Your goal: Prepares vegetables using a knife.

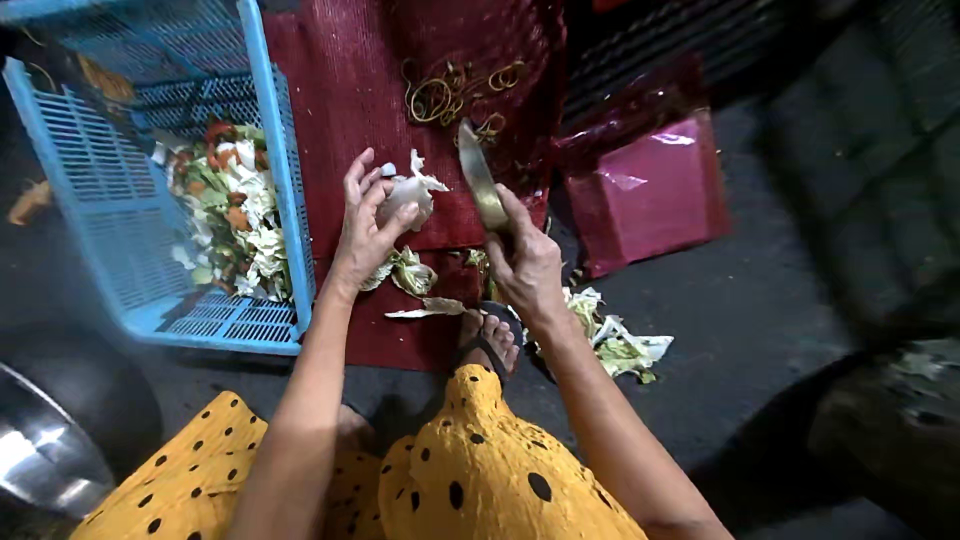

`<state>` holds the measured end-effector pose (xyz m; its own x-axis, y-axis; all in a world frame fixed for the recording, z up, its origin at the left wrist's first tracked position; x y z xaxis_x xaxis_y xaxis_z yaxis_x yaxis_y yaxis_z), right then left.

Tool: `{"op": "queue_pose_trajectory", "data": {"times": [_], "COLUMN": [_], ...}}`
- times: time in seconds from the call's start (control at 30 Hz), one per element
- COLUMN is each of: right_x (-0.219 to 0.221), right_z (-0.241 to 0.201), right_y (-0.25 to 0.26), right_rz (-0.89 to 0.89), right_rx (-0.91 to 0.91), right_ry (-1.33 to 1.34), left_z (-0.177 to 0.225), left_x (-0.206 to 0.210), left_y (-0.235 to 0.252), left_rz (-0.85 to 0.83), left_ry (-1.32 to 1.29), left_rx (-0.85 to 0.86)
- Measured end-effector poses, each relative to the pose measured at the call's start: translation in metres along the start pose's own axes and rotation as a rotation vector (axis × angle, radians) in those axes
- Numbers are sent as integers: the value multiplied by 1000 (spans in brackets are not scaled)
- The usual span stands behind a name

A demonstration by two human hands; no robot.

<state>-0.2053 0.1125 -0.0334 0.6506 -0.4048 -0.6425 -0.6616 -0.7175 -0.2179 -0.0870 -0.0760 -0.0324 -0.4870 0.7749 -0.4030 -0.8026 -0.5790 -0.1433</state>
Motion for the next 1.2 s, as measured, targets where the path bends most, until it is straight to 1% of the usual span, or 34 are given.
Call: {"op": "queue_pose_trajectory", "data": {"times": [0.03,0.1,0.17,0.23,0.27,0.33,0.43,0.5,0.53,0.6,0.73,0.83,0.93,1.03,1.1,1.2], "right_x": [3,11,19,26,26,21,7,3,4,9,26,36,43,49,54,57], "right_z": [-4,-14,-23,-26,-25,-18,5,16,17,9,-7,-4,-1,4,5,5], "right_y": [2,5,5,1,-1,-5,-13,-16,-18,-19,-10,-2,-2,-8,-12,-15], "right_rz": [-11,-74,-156,-212,-239,-232,-143,-118,-127,-149,-131,-54,-34,-45,-67,-51], "right_rx": [-31,-103,-170,-214,-203,-139,78,187,198,151,68,-13,-79,-84,-84,-94], "right_ry": [-26,-36,-6,42,54,58,90,96,81,9,-182,-282,-322,-357,-364,-370], "left_z": [5,17,18,15,10,0,-18,-29,-32,-34,-29,-30,-38,-40,-39,-38], "left_x": [1,5,6,4,1,-4,-6,1,8,25,47,49,47,46,47,47], "left_y": [-2,-10,-15,-19,-22,-26,-30,-23,-20,-16,-1,11,17,19,20,19], "left_rz": [-12,-47,-38,-32,-18,32,80,91,72,-27,-246,-253,-262,-260,-251,-234], "left_ry": [2,6,-29,-83,-125,-204,-326,-362,-347,-253,80,245,306,350,367,389], "left_rx": [37,50,62,19,-23,-108,-229,-270,-293,-347,-345,-314,-289,-279,-300,-334]}}
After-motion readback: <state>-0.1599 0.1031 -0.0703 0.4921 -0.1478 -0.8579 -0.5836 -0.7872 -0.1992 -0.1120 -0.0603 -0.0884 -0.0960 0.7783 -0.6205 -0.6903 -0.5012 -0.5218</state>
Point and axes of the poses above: each hand's wrist, its own y-axis towards the middle knuckle, its own x-axis out of the palm, z = x × y, the point moved 8 cm from there along y, towards the middle knuckle, and after that the axes turned 5 degrees about x, right-handed, at the moved point
